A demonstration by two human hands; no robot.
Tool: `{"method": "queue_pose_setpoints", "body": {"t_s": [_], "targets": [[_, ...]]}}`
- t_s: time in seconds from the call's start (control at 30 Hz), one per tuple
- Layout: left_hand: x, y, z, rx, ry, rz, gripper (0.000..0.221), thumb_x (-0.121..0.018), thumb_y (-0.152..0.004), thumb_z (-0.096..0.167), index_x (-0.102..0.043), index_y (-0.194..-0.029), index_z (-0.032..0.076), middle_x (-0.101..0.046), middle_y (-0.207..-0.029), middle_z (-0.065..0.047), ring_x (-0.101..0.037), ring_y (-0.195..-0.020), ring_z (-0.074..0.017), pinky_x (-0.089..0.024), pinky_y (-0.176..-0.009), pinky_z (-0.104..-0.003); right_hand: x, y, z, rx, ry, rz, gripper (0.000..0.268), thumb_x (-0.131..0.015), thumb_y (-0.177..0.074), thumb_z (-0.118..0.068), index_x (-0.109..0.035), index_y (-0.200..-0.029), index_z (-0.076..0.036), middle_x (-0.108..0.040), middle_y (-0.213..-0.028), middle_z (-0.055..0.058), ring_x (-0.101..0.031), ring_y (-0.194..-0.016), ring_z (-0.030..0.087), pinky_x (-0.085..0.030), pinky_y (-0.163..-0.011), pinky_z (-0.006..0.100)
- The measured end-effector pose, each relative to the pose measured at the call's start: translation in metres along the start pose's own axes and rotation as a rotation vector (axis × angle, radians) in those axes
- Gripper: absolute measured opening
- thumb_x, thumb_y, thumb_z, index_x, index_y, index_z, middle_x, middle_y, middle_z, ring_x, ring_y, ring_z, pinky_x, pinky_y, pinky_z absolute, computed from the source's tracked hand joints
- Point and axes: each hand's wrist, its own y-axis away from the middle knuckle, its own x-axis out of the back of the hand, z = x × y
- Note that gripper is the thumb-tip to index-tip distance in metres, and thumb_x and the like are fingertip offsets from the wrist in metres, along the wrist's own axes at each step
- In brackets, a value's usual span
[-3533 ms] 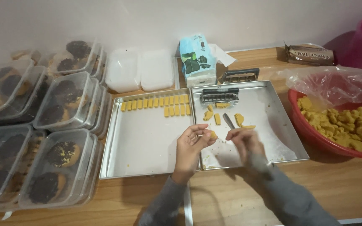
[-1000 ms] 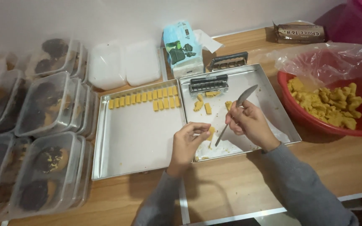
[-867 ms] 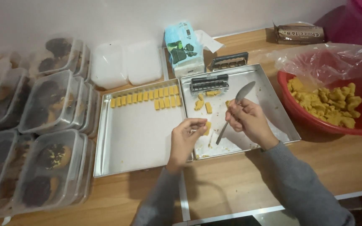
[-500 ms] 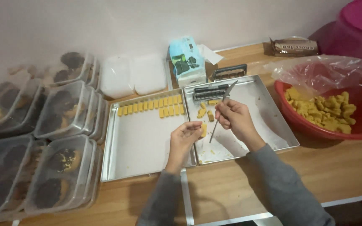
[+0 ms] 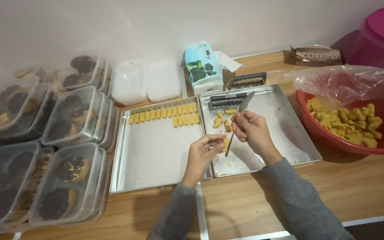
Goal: Cutting yellow dough into small strips and arranging them in neat rows on a metal tray for baking.
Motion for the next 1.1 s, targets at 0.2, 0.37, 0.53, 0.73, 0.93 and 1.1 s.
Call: {"method": "queue_pose_setpoints", "body": {"t_s": [0.2,0.37,0.53,0.73,0.93,1.1], "targets": [[0.001,-0.003,-0.009,-0.037,-0.067,-0.029,0.035,-0.085,-0.079,0.003,-0.077,-0.113,0.001,-0.071,-0.099,-0.014,-0.074,-0.091,-0.0176,-0.065,-0.077,-0.026,0.006,-0.003,0.01,0.028,-0.019,-0.012,0.02,-0.054,-0.106,-0.01,-0.061,-0.098,0.007,-0.058,-0.063,0.014,-0.039,-0.038,0.006,-0.035,-0.032,0.02],[0.002,-0.002,-0.012,-0.055,-0.11,-0.047,0.035,-0.085,-0.079,0.006,-0.078,-0.113,0.002,-0.07,-0.1,-0.013,-0.074,-0.092,-0.0189,-0.064,-0.076,-0.026,0.006,-0.003,0.01,0.022,-0.012,-0.019,0.02,-0.053,-0.106,-0.008,-0.061,-0.097,0.007,-0.059,-0.065,0.015,-0.04,-0.039,0.007,-0.037,-0.032,0.02],[0.003,-0.004,-0.017,-0.079,-0.141,-0.075,0.034,-0.084,-0.081,0.005,-0.077,-0.114,0.002,-0.069,-0.1,-0.013,-0.074,-0.094,-0.0203,-0.064,-0.078,-0.027,0.008,-0.003,0.007,0.019,0.033,-0.026,0.021,-0.055,-0.106,-0.009,-0.062,-0.096,0.008,-0.059,-0.062,0.015,-0.041,-0.039,0.007,-0.037,-0.032,0.021],[-0.001,0.0,-0.012,-0.084,-0.147,-0.08,0.033,-0.083,-0.081,0.005,-0.078,-0.113,0.002,-0.07,-0.1,-0.013,-0.075,-0.094,-0.0222,-0.064,-0.078,-0.028,0.013,-0.005,0.01,0.036,0.017,-0.014,0.022,-0.056,-0.106,-0.011,-0.063,-0.097,0.008,-0.058,-0.061,0.014,-0.04,-0.038,0.007,-0.036,-0.031,0.021],[-0.002,0.0,-0.014,-0.117,-0.169,-0.115,0.036,-0.083,-0.08,0.002,-0.076,-0.116,0.001,-0.068,-0.101,-0.012,-0.073,-0.095,-0.02,-0.065,-0.08,-0.028,0.014,-0.007,0.013,0.034,0.001,-0.022,0.023,-0.056,-0.107,-0.013,-0.062,-0.095,0.006,-0.058,-0.062,0.014,-0.04,-0.039,0.007,-0.034,-0.031,0.02],[-0.003,0.001,-0.016,-0.127,-0.133,-0.149,0.044,-0.084,-0.076,-0.004,-0.074,-0.119,-0.001,-0.067,-0.104,-0.012,-0.071,-0.098,-0.0203,-0.065,-0.083,-0.03,0.016,-0.006,0.013,0.042,-0.012,-0.019,0.023,-0.058,-0.106,-0.016,-0.062,-0.094,0.004,-0.058,-0.062,0.015,-0.039,-0.039,0.008,-0.033,-0.031,0.02]]}}
